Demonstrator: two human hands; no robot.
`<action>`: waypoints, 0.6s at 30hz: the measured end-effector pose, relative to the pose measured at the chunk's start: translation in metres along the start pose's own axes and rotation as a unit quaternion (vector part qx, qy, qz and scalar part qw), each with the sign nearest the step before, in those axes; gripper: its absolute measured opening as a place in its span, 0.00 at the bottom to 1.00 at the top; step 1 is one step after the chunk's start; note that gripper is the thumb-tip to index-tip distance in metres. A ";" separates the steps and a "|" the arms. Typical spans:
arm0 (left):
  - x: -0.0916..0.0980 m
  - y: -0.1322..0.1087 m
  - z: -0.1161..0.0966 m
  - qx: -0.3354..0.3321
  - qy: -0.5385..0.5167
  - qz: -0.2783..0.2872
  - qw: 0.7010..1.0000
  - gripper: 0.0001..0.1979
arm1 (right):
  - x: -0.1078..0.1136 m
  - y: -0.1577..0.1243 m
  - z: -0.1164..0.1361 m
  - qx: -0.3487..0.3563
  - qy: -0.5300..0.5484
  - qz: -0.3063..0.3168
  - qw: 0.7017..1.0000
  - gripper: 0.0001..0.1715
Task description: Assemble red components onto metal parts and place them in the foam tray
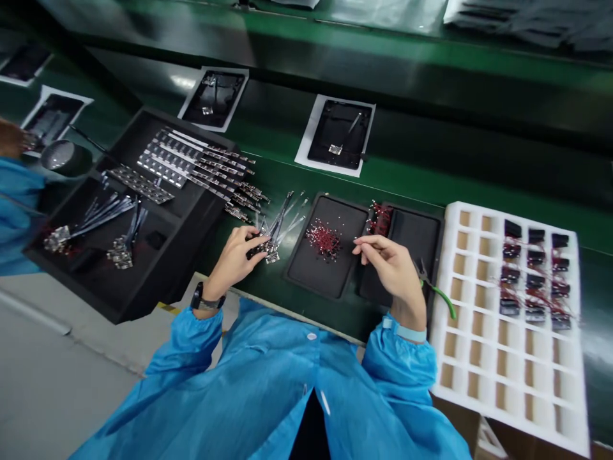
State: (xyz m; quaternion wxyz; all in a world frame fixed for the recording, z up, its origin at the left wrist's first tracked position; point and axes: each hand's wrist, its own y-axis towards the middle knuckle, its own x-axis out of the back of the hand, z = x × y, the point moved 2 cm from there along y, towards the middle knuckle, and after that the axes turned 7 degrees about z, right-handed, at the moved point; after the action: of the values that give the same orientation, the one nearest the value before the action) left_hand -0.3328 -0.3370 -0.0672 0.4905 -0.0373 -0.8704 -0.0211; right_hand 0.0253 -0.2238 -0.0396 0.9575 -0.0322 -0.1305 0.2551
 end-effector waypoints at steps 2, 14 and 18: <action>-0.001 0.005 0.002 0.000 0.006 -0.002 1.000 0.19 | -0.010 0.002 0.004 -0.006 -0.013 0.011 1.000 0.14; 0.008 -0.019 0.015 0.138 0.019 -0.035 0.990 0.20 | -0.042 0.010 0.017 0.014 -0.007 0.051 0.999 0.16; 0.000 -0.022 0.017 0.156 -0.021 -0.057 0.986 0.09 | -0.054 0.016 0.018 0.029 -0.015 0.037 0.999 0.15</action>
State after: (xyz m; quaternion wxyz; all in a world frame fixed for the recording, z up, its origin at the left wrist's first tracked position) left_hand -0.3493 -0.3579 -0.0762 0.4703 0.0890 -0.8737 0.0872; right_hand -0.0321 -0.2368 -0.0371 0.9457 -0.0050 -0.1365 0.2948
